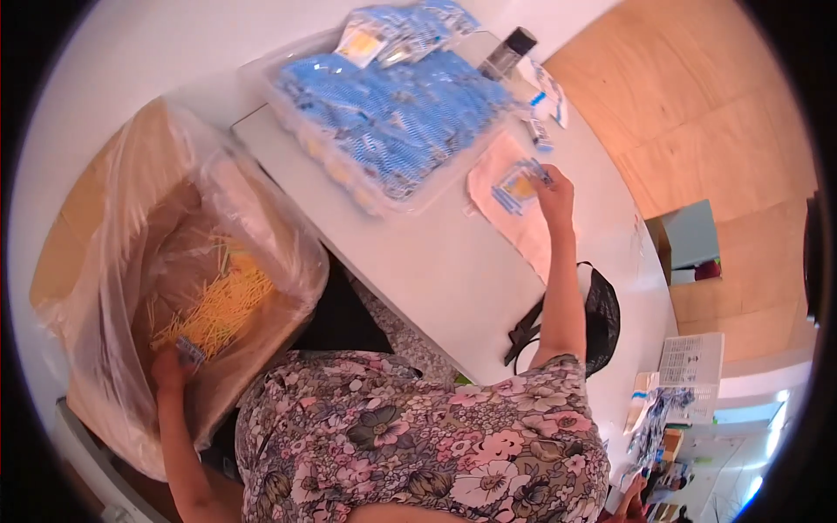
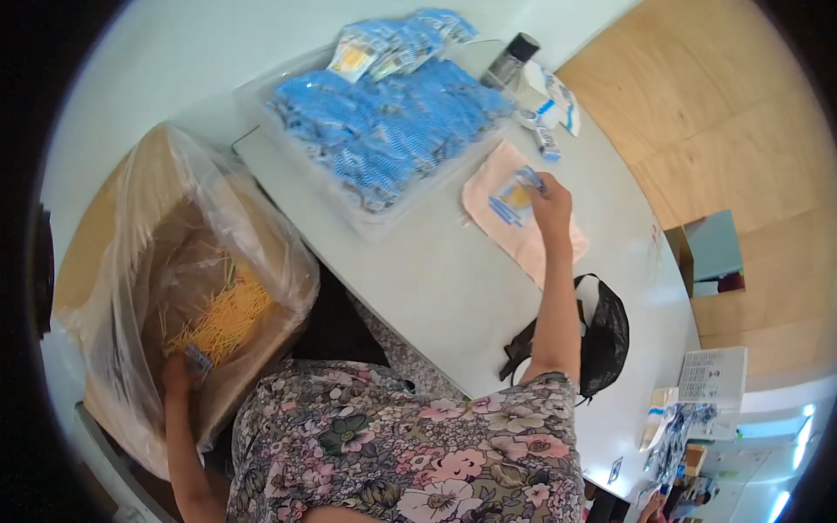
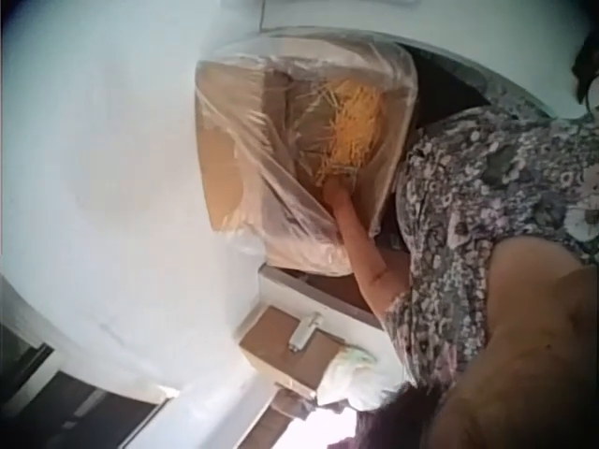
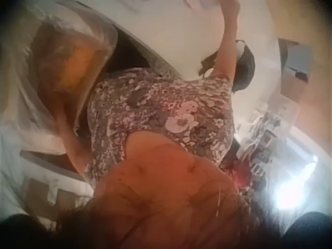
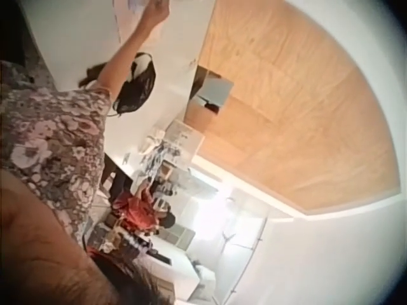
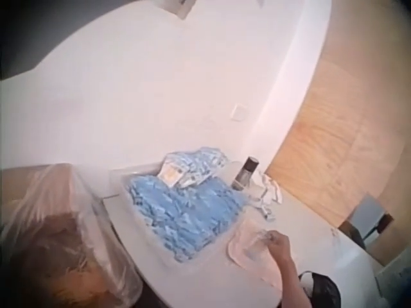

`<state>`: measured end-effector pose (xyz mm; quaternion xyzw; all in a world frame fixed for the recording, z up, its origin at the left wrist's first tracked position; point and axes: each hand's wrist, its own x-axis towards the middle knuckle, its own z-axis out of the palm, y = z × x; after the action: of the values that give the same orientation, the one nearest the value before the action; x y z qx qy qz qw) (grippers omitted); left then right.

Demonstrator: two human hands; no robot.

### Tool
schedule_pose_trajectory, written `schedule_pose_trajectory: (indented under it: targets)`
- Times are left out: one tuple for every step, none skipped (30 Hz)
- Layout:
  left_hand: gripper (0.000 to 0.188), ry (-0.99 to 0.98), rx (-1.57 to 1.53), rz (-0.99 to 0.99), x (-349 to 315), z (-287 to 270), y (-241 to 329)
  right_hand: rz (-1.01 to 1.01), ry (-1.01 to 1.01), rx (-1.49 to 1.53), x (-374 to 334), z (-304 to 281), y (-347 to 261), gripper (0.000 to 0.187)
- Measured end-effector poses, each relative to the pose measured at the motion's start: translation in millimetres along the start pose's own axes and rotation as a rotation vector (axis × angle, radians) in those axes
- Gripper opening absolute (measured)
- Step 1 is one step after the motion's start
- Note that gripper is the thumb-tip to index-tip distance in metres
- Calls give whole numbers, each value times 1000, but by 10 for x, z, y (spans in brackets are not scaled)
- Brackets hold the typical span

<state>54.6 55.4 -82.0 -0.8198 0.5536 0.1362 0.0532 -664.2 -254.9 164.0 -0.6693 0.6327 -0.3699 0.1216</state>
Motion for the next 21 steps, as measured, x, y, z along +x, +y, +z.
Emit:
schedule_pose_trajectory:
  targets:
    - [58,-30,58,32,-20,167,-191,71,-49,-258,37,3,239,30]
    - [54,-95,44,11,22,-64,106,-152,44,-463,50,-43,609,32]
    - [45,91,-75,160,80,19,97,-385,136,-628,65,-28,915,35]
    - [32,-49,65,113,118,45,144,-396,177,-673,76,71,840,39]
    - [22,-33,74,55,102,-39,334,-405,128,-521,137,39,829,40]
    - [17,-25,96,39,120,-36,412,-532,295,-577,131,55,765,41]
    - [19,-6,111,2,181,-249,657,-581,232,-585,183,-120,879,40]
    - [25,36,194,54,131,-268,644,-653,296,-693,98,-3,628,36]
    - [33,136,78,16,119,-294,663,-662,283,-721,24,-10,482,33]
    - [37,151,66,17,87,-279,624,-652,299,-659,-36,68,287,33]
    - [41,169,51,35,80,-248,578,-632,321,-613,-122,148,90,33]
    - [41,167,62,5,67,-215,528,-641,310,-583,-181,197,-77,33]
    - [50,133,47,-35,64,-176,506,-629,297,-556,-234,231,-216,32]
    - [58,101,28,-72,58,-138,472,-618,287,-534,-262,286,-355,32]
    - [58,100,29,-74,77,-186,490,-618,285,-532,-304,303,-460,32]
    - [59,92,29,-75,85,-276,508,-649,297,-490,-339,318,-564,31]
    - [60,83,27,-75,95,-332,512,-681,308,-449,-374,325,-675,29]
    - [60,86,25,-88,95,-264,417,-691,307,-439,-400,353,-846,29]
    - [53,148,42,-114,111,-146,298,-747,325,-390,-416,407,-1043,28]
    - [47,209,61,-142,98,-22,185,-803,341,-338,-436,470,-1232,26]
    - [47,208,54,-135,114,-91,236,-803,341,-349,-495,509,-1368,26]
